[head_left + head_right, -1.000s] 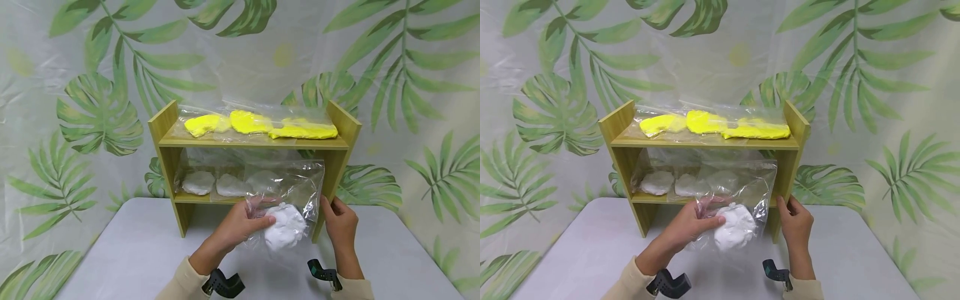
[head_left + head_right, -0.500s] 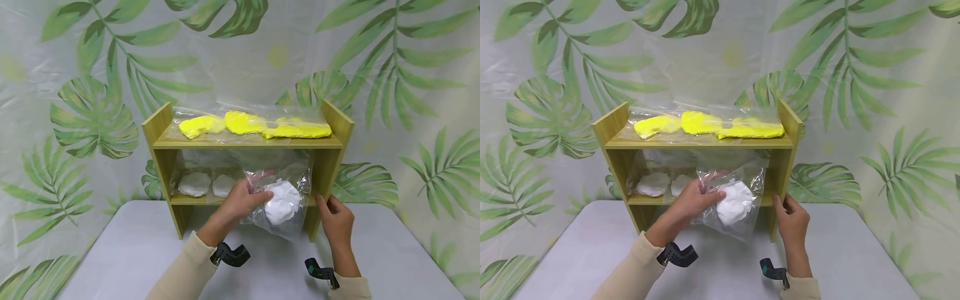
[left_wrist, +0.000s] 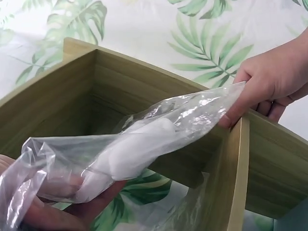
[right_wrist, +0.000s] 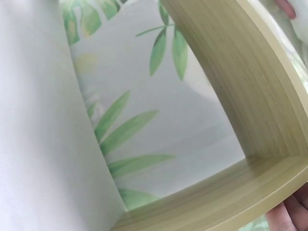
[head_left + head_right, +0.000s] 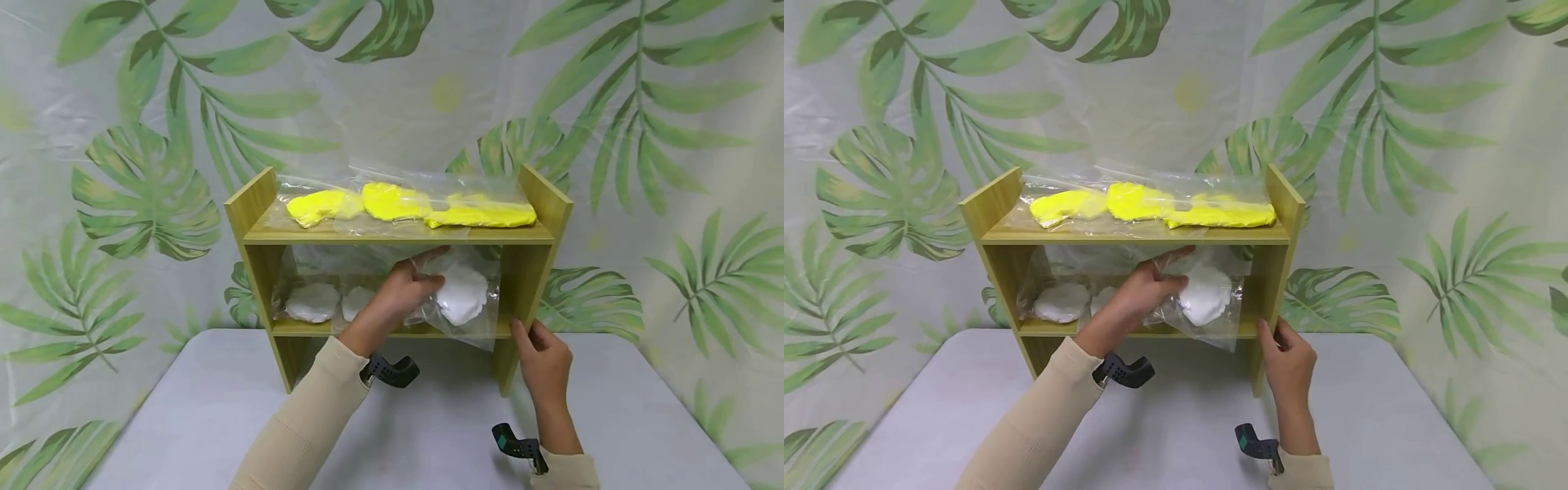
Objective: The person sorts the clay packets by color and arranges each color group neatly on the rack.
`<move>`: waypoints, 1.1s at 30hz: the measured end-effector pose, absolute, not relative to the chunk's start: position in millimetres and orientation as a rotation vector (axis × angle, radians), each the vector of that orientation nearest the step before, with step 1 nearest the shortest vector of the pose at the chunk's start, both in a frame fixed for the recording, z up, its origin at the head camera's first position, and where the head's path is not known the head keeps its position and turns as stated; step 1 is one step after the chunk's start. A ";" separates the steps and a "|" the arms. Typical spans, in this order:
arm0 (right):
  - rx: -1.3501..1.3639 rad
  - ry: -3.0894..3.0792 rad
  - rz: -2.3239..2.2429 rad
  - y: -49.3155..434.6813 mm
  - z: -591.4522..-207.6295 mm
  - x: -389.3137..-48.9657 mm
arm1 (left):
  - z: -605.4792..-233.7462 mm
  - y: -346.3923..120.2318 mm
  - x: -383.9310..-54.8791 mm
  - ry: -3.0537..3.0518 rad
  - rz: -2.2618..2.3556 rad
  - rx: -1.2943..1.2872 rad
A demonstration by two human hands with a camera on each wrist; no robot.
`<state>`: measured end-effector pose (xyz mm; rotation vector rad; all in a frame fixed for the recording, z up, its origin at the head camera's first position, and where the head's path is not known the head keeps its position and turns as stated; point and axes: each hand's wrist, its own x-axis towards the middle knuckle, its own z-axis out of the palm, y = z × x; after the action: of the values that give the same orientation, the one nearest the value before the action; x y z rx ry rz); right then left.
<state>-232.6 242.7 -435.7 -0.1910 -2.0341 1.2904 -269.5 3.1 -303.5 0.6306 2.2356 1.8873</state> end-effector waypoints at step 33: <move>-0.167 -2.016 1.269 243.7 -437.5 -234.2 | -319.8 51.8 -310.2 2.708 1.377 0.489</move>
<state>-234.2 243.7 -437.5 -0.1671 -2.0161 1.2687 -310.2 51.8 -319.8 0.4890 2.7078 1.3767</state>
